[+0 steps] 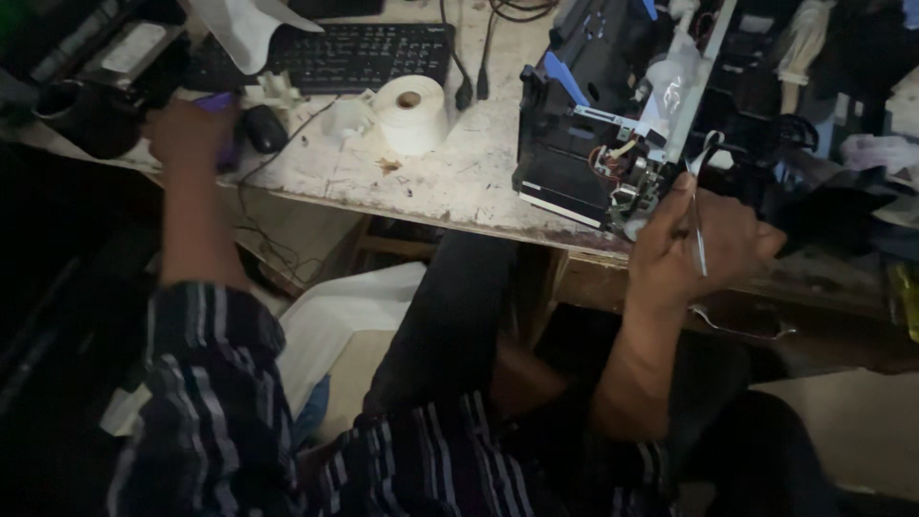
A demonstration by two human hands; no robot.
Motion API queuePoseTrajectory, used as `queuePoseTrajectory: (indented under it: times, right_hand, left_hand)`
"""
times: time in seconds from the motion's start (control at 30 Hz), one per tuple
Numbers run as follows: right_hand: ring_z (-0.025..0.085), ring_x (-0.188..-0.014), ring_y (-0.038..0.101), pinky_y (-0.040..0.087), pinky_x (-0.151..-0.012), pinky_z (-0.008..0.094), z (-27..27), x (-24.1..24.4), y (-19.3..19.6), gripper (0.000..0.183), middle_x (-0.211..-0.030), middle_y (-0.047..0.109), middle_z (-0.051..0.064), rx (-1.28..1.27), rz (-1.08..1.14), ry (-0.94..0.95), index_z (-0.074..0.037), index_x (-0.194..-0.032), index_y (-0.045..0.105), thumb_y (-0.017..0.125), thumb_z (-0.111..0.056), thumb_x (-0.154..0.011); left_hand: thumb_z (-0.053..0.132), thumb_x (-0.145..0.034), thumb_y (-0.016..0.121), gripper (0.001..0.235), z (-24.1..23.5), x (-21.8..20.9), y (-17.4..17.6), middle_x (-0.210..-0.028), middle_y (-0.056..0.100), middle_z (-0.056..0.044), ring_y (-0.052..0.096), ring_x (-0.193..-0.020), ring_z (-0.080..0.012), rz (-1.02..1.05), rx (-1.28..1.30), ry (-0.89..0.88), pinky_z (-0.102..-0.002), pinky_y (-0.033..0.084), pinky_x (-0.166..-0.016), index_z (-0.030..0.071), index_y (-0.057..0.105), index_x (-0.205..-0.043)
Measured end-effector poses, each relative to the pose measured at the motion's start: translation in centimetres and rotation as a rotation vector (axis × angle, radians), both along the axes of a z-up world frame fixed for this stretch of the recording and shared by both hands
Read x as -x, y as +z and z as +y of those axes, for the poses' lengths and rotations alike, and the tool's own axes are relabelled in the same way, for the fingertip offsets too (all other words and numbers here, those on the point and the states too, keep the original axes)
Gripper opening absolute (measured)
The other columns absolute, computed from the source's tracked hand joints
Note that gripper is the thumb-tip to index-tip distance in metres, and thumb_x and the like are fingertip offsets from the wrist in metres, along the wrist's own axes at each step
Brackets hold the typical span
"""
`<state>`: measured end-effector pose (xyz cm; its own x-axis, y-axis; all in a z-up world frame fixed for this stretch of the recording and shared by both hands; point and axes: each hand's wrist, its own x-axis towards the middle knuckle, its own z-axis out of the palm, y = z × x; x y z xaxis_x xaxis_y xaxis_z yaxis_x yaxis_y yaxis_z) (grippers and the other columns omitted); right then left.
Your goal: The person uses tweezers to manipulate a white ribbon cable inside an open electronic device, likely a printer. They repeatedly adjust the cable's position and alignment within the mechanism while occasionally using a smartphone flashlight to illuminate the interior.
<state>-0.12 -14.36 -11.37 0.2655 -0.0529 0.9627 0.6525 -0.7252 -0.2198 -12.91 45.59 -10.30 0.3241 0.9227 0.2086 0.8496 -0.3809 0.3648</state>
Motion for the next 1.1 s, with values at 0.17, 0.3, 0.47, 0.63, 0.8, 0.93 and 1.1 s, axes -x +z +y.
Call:
queuePoseTrajectory:
  times: [0.17,0.3,0.47,0.63,0.8,0.93,1.1]
  right_hand:
    - [0.023,-0.073,0.050,0.033,-0.081,0.039,0.0,0.0,-0.1,0.044,-0.075,0.059,0.005,0.017,-0.029,-0.027,-0.008,-0.074,0.059,0.057,-0.017,-0.117]
    - [0.022,-0.068,0.047,0.034,-0.083,0.040,-0.1,-0.2,-0.2,0.045,-0.068,0.054,0.005,0.008,-0.005,-0.024,-0.009,-0.072,0.056,0.060,-0.018,-0.116]
    - [0.021,-0.071,0.046,0.032,-0.082,0.038,0.1,-0.4,-0.4,0.043,-0.071,0.054,0.004,-0.002,-0.020,-0.011,-0.010,-0.074,0.056,0.056,-0.019,-0.117]
    - [0.020,-0.066,0.042,0.033,-0.083,0.040,0.1,-0.7,-0.7,0.045,-0.067,0.051,0.003,-0.056,0.009,-0.013,-0.009,-0.073,0.058,0.060,-0.025,-0.115]
    - [0.019,-0.072,0.046,0.033,-0.087,0.039,0.0,-0.6,-0.8,0.042,-0.074,0.056,0.002,-0.031,-0.012,0.005,-0.011,-0.077,0.058,0.054,-0.023,-0.117]
    - [0.020,-0.065,0.042,0.033,-0.083,0.040,0.1,-0.7,-0.7,0.049,-0.065,0.052,0.003,-0.043,0.011,-0.005,-0.010,-0.068,0.054,0.058,-0.024,-0.115]
    - [0.019,-0.072,0.046,0.032,-0.083,0.037,0.0,-0.6,-0.7,0.046,-0.073,0.056,0.002,-0.024,-0.017,0.005,-0.011,-0.076,0.057,0.053,-0.024,-0.120]
  left_hand:
    - [0.079,-0.066,0.082,0.116,1.8,0.1,1.2,-0.146,0.049,-0.030,0.049,-0.133,-0.0474,0.061,0.080,-0.012,-0.054,0.046,-0.103,-0.003,0.052,-0.143]
    - [0.072,-0.065,0.085,0.113,3.9,0.2,0.6,-0.147,0.061,-0.027,0.061,-0.133,-0.0413,0.166,0.117,-0.066,-0.048,0.050,-0.110,-0.005,0.062,-0.144]
    - [0.065,-0.055,0.093,0.119,5.3,0.2,-0.1,-0.133,0.058,-0.032,0.059,-0.118,-0.0443,0.157,-0.048,-0.198,-0.048,0.049,-0.093,-0.008,0.052,-0.139]
    - [0.065,-0.076,0.079,0.099,2.6,0.6,0.3,-0.139,0.063,-0.032,0.064,-0.126,-0.0434,0.220,0.068,-0.130,-0.048,0.053,-0.103,-0.010,0.062,-0.138]
    - [0.060,-0.078,0.073,0.097,-1.0,0.3,1.2,-0.151,0.045,-0.030,0.042,-0.139,-0.0503,0.147,0.020,-0.014,-0.060,0.048,-0.098,-0.005,0.051,-0.146]
    - [0.073,-0.076,0.071,0.105,-0.8,0.5,1.6,-0.159,0.030,-0.029,0.030,-0.143,-0.0544,0.229,0.048,-0.056,-0.064,0.045,-0.099,-0.003,0.050,-0.146]
    - [0.085,-0.073,0.071,0.117,-0.3,0.6,0.8,-0.156,0.037,-0.029,0.034,-0.142,-0.0524,0.140,0.006,-0.045,-0.060,0.044,-0.102,-0.004,0.051,-0.146]
